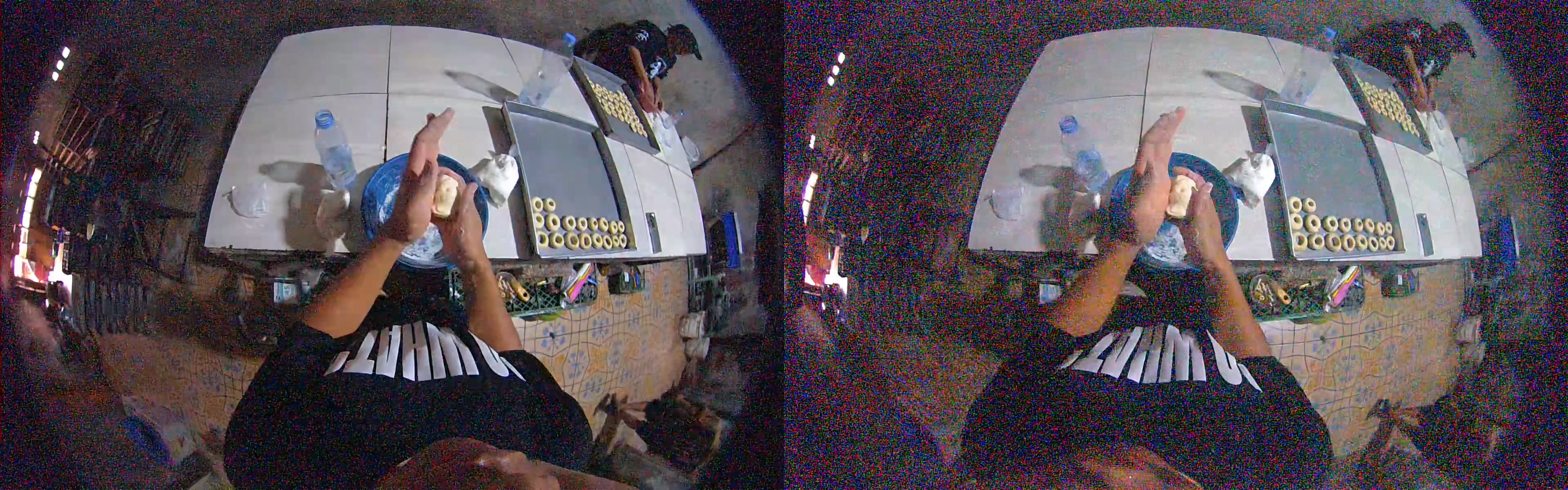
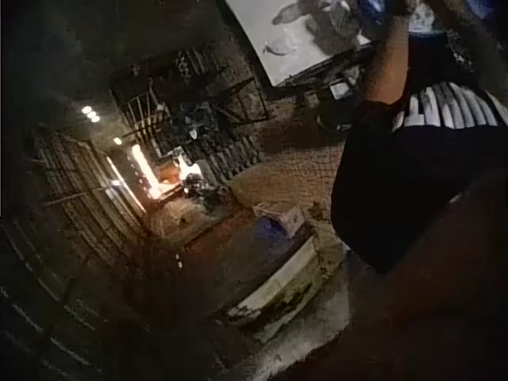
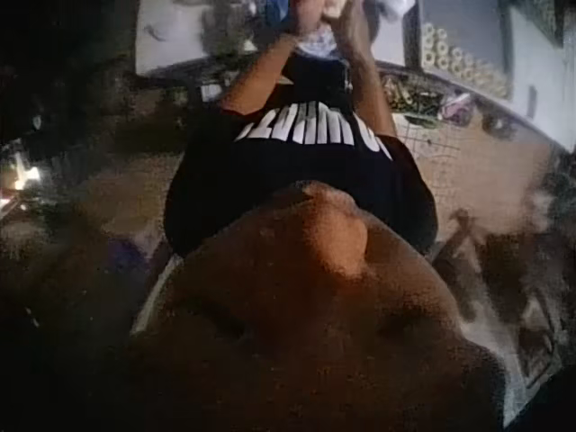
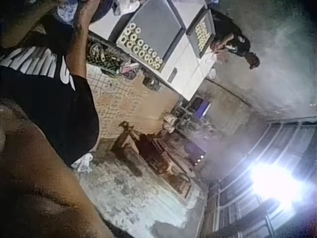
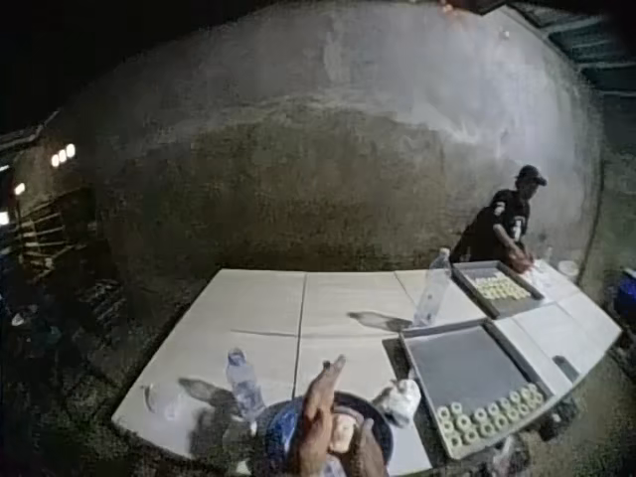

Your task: The person pours water from a plastic bottle onto dough, kneads it with flour inside a blue bowl, and rolls it into a ball by hand.

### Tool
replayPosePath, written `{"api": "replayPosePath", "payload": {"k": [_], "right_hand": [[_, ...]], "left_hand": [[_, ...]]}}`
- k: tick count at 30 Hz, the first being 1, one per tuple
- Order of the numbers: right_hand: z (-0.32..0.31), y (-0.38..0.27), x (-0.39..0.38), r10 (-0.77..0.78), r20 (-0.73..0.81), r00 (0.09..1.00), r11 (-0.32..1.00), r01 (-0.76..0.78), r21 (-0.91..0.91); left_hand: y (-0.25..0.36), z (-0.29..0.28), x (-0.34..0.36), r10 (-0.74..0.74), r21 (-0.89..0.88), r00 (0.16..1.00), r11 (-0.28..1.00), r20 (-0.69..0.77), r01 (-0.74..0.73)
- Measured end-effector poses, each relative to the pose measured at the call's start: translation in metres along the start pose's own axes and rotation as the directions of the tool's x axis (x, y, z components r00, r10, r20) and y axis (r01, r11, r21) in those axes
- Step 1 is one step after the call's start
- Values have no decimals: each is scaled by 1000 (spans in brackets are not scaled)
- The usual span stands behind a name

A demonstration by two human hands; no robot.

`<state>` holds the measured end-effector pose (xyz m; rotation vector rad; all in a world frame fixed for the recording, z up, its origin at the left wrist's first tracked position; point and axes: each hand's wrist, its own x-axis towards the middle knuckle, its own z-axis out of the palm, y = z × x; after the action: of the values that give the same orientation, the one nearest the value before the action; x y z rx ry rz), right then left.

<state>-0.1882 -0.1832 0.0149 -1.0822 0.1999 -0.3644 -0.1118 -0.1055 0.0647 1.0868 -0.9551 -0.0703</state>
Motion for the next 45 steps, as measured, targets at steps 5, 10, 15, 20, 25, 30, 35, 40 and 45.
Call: {"api": "replayPosePath", "payload": {"k": [5,10,15,20,25,30,35,40,45], "right_hand": [[-15,-8,9,79,-29,996,957,-83,-278],[-37,-10,22,210,147,967,877,-253,409],[-34,1,19,263,24,964,899,-254,357],[-36,1,16,256,-40,966,914,-228,336],[-20,-18,10,195,-104,975,944,-158,288],[-6,-29,2,34,-96,995,994,-24,103],[-46,-12,12,111,-20,994,991,-109,74],[-43,-32,4,199,41,979,976,-202,84],[-36,-21,-2,96,130,987,995,-96,-3]], "left_hand": [[17,-4,-3,-56,-58,995,996,88,61],[7,-22,-16,-100,512,951,857,293,-68],[9,-3,-26,-137,611,973,791,187,-7],[0,-2,-23,-50,531,984,846,172,-50],[-9,-4,-21,-32,447,991,894,128,-29],[-15,-10,-20,-93,444,991,895,97,40],[-22,-25,-22,-319,209,908,941,272,268],[-11,-29,-19,-262,364,916,921,305,142],[-11,-22,-22,-199,394,954,914,223,98]]}}
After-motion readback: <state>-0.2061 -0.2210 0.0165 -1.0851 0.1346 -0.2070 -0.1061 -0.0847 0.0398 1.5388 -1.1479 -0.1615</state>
